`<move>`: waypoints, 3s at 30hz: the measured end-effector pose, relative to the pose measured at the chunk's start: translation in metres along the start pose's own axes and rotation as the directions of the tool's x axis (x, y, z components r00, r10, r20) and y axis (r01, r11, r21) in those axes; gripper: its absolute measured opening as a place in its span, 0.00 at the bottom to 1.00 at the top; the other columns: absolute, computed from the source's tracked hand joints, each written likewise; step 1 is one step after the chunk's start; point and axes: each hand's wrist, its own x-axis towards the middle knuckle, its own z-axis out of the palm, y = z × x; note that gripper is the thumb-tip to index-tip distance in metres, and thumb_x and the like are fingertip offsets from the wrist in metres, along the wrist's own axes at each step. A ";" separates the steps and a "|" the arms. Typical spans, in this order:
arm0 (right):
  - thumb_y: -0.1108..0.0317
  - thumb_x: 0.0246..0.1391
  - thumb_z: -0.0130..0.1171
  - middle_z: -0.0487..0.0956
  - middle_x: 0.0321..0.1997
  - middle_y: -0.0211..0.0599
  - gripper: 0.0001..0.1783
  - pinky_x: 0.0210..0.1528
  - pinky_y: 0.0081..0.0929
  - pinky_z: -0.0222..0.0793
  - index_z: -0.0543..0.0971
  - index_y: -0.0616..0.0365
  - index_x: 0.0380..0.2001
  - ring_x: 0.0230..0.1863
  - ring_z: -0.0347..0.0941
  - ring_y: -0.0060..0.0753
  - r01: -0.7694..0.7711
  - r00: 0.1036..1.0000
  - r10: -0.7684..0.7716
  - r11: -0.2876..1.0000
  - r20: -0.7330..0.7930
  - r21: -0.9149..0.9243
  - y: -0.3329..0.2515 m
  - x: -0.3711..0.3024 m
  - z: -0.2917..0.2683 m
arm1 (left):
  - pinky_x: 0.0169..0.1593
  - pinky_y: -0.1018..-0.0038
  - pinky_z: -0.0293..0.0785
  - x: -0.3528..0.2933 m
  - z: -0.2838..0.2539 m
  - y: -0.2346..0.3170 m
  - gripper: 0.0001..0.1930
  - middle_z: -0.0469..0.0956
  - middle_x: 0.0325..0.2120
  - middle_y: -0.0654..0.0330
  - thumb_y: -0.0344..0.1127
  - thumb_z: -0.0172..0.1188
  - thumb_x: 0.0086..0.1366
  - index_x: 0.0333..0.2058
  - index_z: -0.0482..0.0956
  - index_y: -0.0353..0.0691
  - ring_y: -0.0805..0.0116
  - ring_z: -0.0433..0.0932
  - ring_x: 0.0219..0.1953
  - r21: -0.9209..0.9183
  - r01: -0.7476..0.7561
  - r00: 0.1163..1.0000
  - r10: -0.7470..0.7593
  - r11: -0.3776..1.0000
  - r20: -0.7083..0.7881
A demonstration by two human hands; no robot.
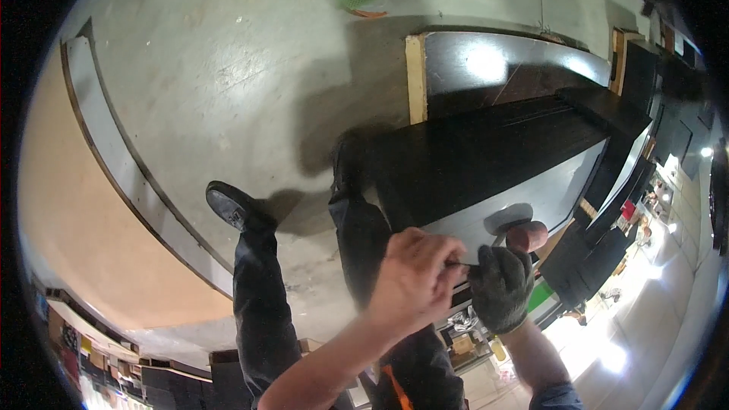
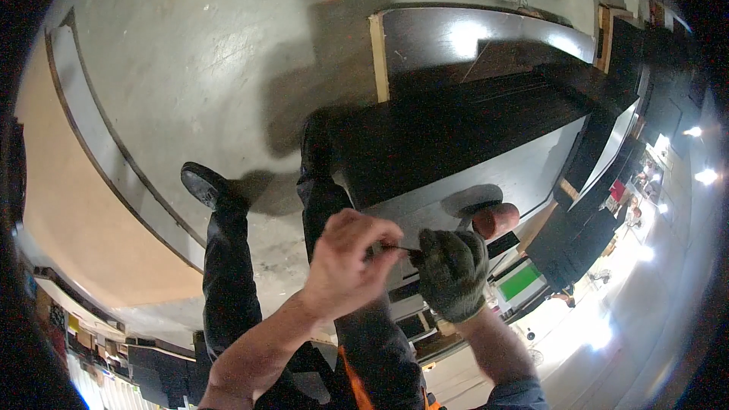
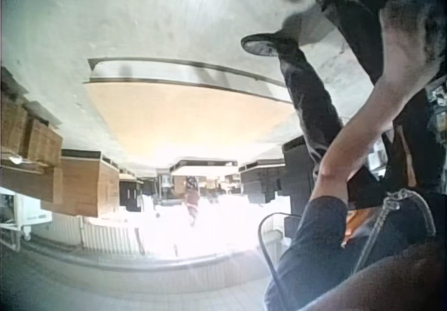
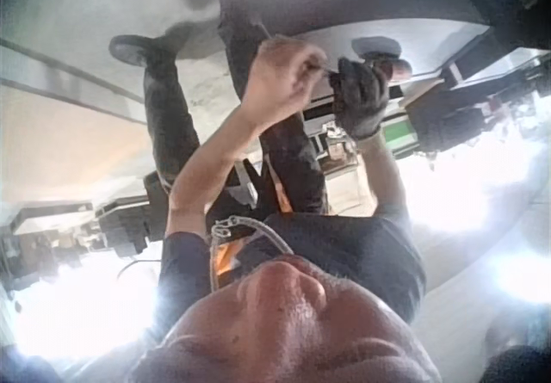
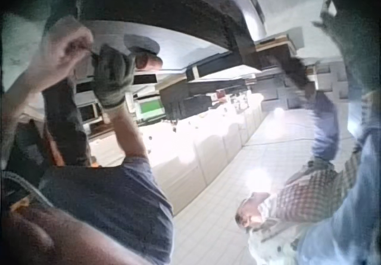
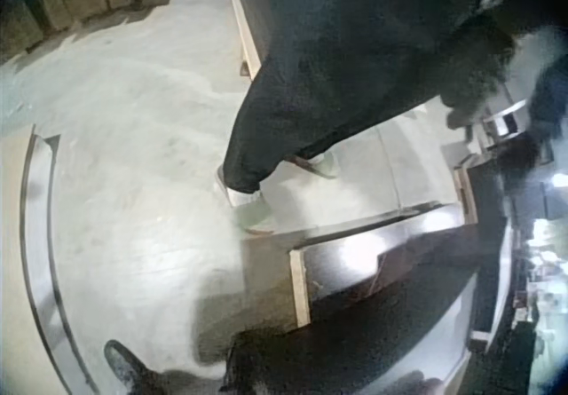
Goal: The person scrapes along the edges of a stack of black wooden panels using a scraper tool, applying downward pressure to remove excess material. They work through the stack, occasionally moving panels or shifting their position to reach different sections of the wood.
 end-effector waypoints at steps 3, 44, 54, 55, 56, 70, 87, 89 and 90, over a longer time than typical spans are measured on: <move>0.69 0.45 0.66 0.78 0.40 0.45 0.27 0.34 0.42 0.70 0.78 0.61 0.51 0.36 0.74 0.48 0.203 0.968 -0.209 0.978 0.137 0.054 0.015 0.052 0.006 | 0.48 0.75 0.73 -0.014 -0.008 -0.017 0.23 0.80 0.35 0.58 0.25 0.70 0.57 0.51 0.74 0.38 0.70 0.79 0.41 -0.285 0.191 0.941 -0.258 0.939 -0.220; 0.75 0.52 0.63 0.57 0.76 0.43 0.18 0.61 0.29 0.66 0.84 0.53 0.47 0.63 0.69 0.41 -0.578 0.309 0.881 0.473 -0.358 0.664 0.147 -0.117 0.091 | 0.41 0.65 0.83 -0.007 0.070 -0.078 0.60 0.83 0.37 0.44 0.64 0.76 0.41 0.64 0.59 0.29 0.51 0.85 0.39 0.123 0.515 0.838 -0.467 0.849 -0.281; 0.69 0.53 0.61 0.81 0.43 0.44 0.11 0.49 0.42 0.73 0.84 0.53 0.40 0.49 0.75 0.52 -0.107 0.990 0.085 0.969 0.109 0.222 0.076 0.073 0.020 | 0.33 0.66 0.85 -0.010 0.080 -0.092 0.60 0.83 0.33 0.42 0.64 0.77 0.39 0.61 0.62 0.22 0.52 0.86 0.30 0.169 0.352 0.863 -0.249 0.921 -0.440; 0.67 0.53 0.62 0.82 0.43 0.44 0.11 0.47 0.41 0.73 0.84 0.53 0.41 0.46 0.76 0.52 -0.079 0.974 0.022 0.967 0.227 0.243 0.076 0.096 0.042 | 0.32 0.66 0.85 -0.010 0.080 -0.091 0.60 0.83 0.32 0.42 0.64 0.77 0.39 0.61 0.63 0.21 0.52 0.85 0.29 0.165 0.369 0.861 -0.270 0.915 -0.430; 0.65 0.53 0.62 0.82 0.42 0.44 0.12 0.46 0.41 0.74 0.83 0.54 0.42 0.44 0.78 0.52 -0.030 0.957 -0.054 0.958 0.284 0.284 0.078 0.117 0.066 | 0.31 0.66 0.85 -0.011 0.079 -0.092 0.60 0.83 0.32 0.42 0.64 0.77 0.39 0.60 0.63 0.21 0.52 0.85 0.28 0.167 0.398 0.855 -0.298 0.902 -0.425; 0.61 0.63 0.51 0.81 0.48 0.48 0.17 0.51 0.44 0.72 0.77 0.54 0.52 0.49 0.77 0.53 0.339 0.538 -0.483 0.875 0.691 0.347 0.112 0.225 0.226 | 0.42 0.66 0.84 -0.011 0.081 -0.097 0.59 0.74 0.50 0.28 0.65 0.74 0.42 0.56 0.64 0.14 0.45 0.82 0.48 0.186 0.307 0.877 -0.201 0.933 -0.437; 0.65 0.57 0.52 0.82 0.43 0.51 0.13 0.47 0.47 0.75 0.82 0.55 0.41 0.44 0.79 0.54 0.360 0.596 -0.402 0.908 0.695 0.216 0.097 0.222 0.236 | 0.42 0.64 0.85 -0.011 0.083 -0.097 0.58 0.75 0.49 0.29 0.61 0.77 0.40 0.57 0.64 0.15 0.44 0.82 0.46 0.139 0.310 0.861 -0.216 0.940 -0.460; 0.64 0.56 0.52 0.81 0.43 0.50 0.15 0.48 0.47 0.74 0.81 0.54 0.44 0.45 0.78 0.53 0.408 0.535 -0.378 0.899 0.756 0.161 0.093 0.223 0.237 | 0.43 0.64 0.84 -0.010 0.083 -0.096 0.58 0.75 0.49 0.29 0.60 0.78 0.40 0.57 0.64 0.15 0.44 0.82 0.46 0.135 0.306 0.858 -0.212 0.943 -0.467; 0.64 0.56 0.52 0.81 0.44 0.48 0.17 0.49 0.46 0.73 0.80 0.52 0.47 0.46 0.78 0.52 0.404 0.549 -0.364 0.904 0.752 0.142 0.092 0.224 0.237 | 0.43 0.64 0.84 -0.010 0.083 -0.096 0.58 0.75 0.49 0.29 0.59 0.78 0.40 0.57 0.64 0.15 0.44 0.82 0.46 0.138 0.302 0.858 -0.206 0.943 -0.470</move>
